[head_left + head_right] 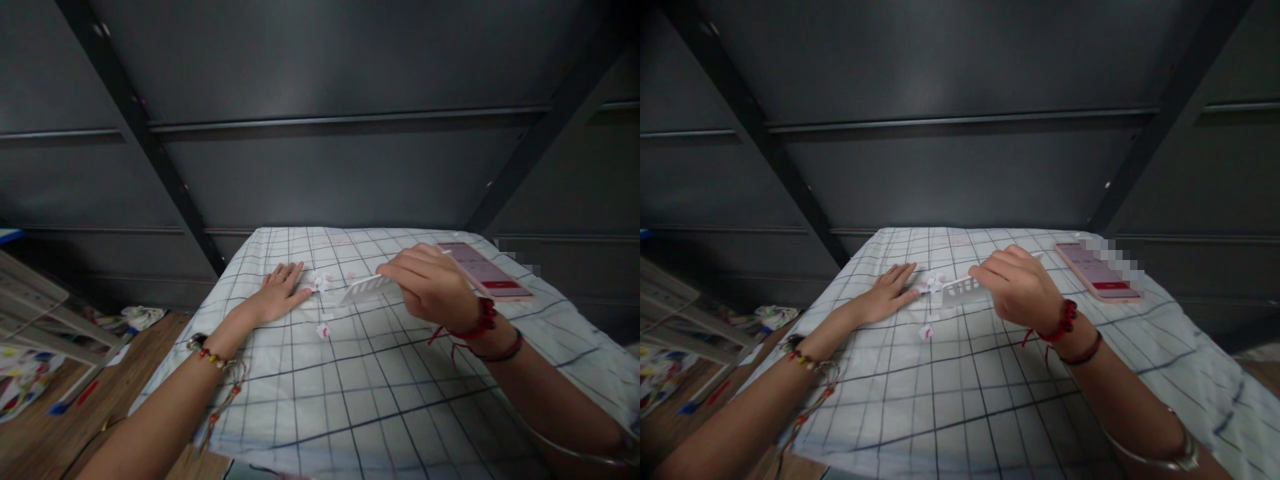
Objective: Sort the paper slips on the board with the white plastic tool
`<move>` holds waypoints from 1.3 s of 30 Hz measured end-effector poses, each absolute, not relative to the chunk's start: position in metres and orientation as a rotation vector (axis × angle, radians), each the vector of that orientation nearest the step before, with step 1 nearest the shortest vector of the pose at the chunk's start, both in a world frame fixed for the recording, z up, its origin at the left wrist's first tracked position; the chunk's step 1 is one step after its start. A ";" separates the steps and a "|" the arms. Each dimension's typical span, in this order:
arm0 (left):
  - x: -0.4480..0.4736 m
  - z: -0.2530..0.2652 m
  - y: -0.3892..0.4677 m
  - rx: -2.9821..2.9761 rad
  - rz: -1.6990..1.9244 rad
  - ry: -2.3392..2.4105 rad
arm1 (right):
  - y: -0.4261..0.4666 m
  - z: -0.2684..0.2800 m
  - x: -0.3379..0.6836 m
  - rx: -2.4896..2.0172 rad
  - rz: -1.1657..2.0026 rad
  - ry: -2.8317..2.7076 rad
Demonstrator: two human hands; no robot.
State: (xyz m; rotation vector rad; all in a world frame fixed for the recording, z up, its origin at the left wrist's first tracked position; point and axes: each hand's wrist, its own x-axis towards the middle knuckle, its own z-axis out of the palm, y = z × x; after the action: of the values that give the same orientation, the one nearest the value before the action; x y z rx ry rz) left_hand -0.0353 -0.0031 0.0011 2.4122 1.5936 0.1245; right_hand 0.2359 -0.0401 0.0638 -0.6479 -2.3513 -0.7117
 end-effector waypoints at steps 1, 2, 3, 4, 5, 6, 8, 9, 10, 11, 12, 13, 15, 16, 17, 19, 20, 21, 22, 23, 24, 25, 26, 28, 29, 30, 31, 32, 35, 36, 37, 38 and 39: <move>-0.036 0.000 -0.002 2.416 0.119 1.593 | -0.039 0.063 0.236 -0.649 -0.763 -2.318; -0.036 0.000 -0.002 2.421 0.113 1.592 | -0.039 0.063 0.236 -0.645 -0.788 -2.292; -0.036 -0.001 -0.001 2.425 0.108 1.590 | -0.039 0.063 0.236 -0.635 -0.785 -2.277; -0.036 -0.001 -0.001 2.428 0.104 1.588 | -0.039 0.063 0.236 -0.626 -0.762 -2.276; -0.037 -0.001 -0.001 2.429 0.102 1.585 | -0.039 0.063 0.236 -0.621 -0.735 -2.285; -0.037 -0.001 -0.001 2.430 0.103 1.584 | -0.039 0.063 0.237 -0.619 -0.714 -2.303; -0.037 -0.001 -0.001 2.434 0.100 1.579 | -0.038 0.062 0.237 -0.638 -0.722 -2.330; -0.037 -0.001 -0.001 2.435 0.094 1.579 | -0.037 0.061 0.237 -0.652 -0.748 -2.324; -0.037 -0.001 -0.001 2.437 0.088 1.580 | -0.036 0.060 0.237 -0.665 -0.779 -2.306; -0.037 -0.001 -0.001 2.439 0.084 1.583 | -0.035 0.059 0.237 -0.672 -0.807 -2.280; -0.037 -0.001 -0.001 2.439 0.081 1.587 | -0.035 0.058 0.237 -0.676 -0.824 -2.254; -0.037 -0.001 0.000 2.438 0.079 1.591 | -0.034 0.058 0.237 -0.676 -0.826 -2.234; -0.038 -0.003 0.001 2.444 0.086 1.589 | -0.035 0.058 0.236 -0.661 -0.804 -2.228; -0.038 -0.003 0.001 2.449 0.091 1.586 | -0.036 0.058 0.236 -0.657 -0.789 -2.245; -0.038 -0.004 0.002 2.456 0.097 1.581 | -0.037 0.059 0.235 -0.653 -0.769 -2.270; -0.039 -0.006 0.003 2.472 0.111 1.579 | -0.039 0.061 0.234 -0.634 -0.707 -2.331; -0.039 -0.007 0.003 2.476 0.114 1.581 | -0.040 0.062 0.234 -0.626 -0.662 -2.355; -0.040 -0.007 0.003 2.478 0.115 1.583 | -0.041 0.062 0.234 -0.613 -0.615 -2.363; -0.040 -0.008 0.004 2.478 0.116 1.585 | -0.042 0.063 0.234 -0.598 -0.575 -2.360; -0.040 -0.008 0.004 2.479 0.118 1.587 | -0.042 0.063 0.234 -0.589 -0.547 -2.352; -0.040 -0.008 0.004 2.479 0.119 1.587 | -0.043 0.063 0.234 -0.588 -0.536 -2.337; -0.041 -0.009 0.004 2.480 0.124 1.585 | -0.043 0.062 0.234 -0.591 -0.544 -2.311; -0.041 -0.009 0.005 2.483 0.132 1.583 | -0.043 0.060 0.233 -0.597 -0.563 -2.277; -0.043 -0.011 0.006 2.491 0.150 1.574 | -0.042 0.056 0.230 -0.609 -0.611 -2.212; -0.043 -0.012 0.006 2.494 0.156 1.569 | -0.041 0.053 0.227 -0.609 -0.632 -2.194; -0.044 -0.012 0.007 2.496 0.157 1.566 | -0.040 0.050 0.224 -0.606 -0.646 -2.195; -0.044 -0.013 0.007 2.499 0.152 1.565 | -0.040 0.048 0.222 -0.600 -0.656 -2.213; -0.044 -0.013 0.007 2.500 0.142 1.567 | -0.040 0.045 0.219 -0.590 -0.662 -2.238; -0.042 -0.010 0.006 2.504 0.099 1.583 | -0.041 0.042 0.213 -0.565 -0.686 -2.286; -0.042 -0.009 0.005 2.504 0.086 1.588 | -0.041 0.042 0.212 -0.560 -0.693 -2.285; -0.041 -0.008 0.005 2.503 0.073 1.591 | -0.041 0.042 0.212 -0.558 -0.698 -2.277; -0.041 -0.007 0.004 2.502 0.059 1.592 | -0.041 0.043 0.213 -0.559 -0.701 -2.269; -0.041 -0.006 0.004 2.501 0.046 1.592 | -0.041 0.044 0.214 -0.563 -0.702 -2.267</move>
State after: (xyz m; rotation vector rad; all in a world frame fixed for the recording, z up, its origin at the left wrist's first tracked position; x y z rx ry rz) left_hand -0.0409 0.0040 -0.0062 2.5012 1.5920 0.0456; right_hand 0.2139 -0.0410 0.0444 -0.5631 -2.2665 -0.7023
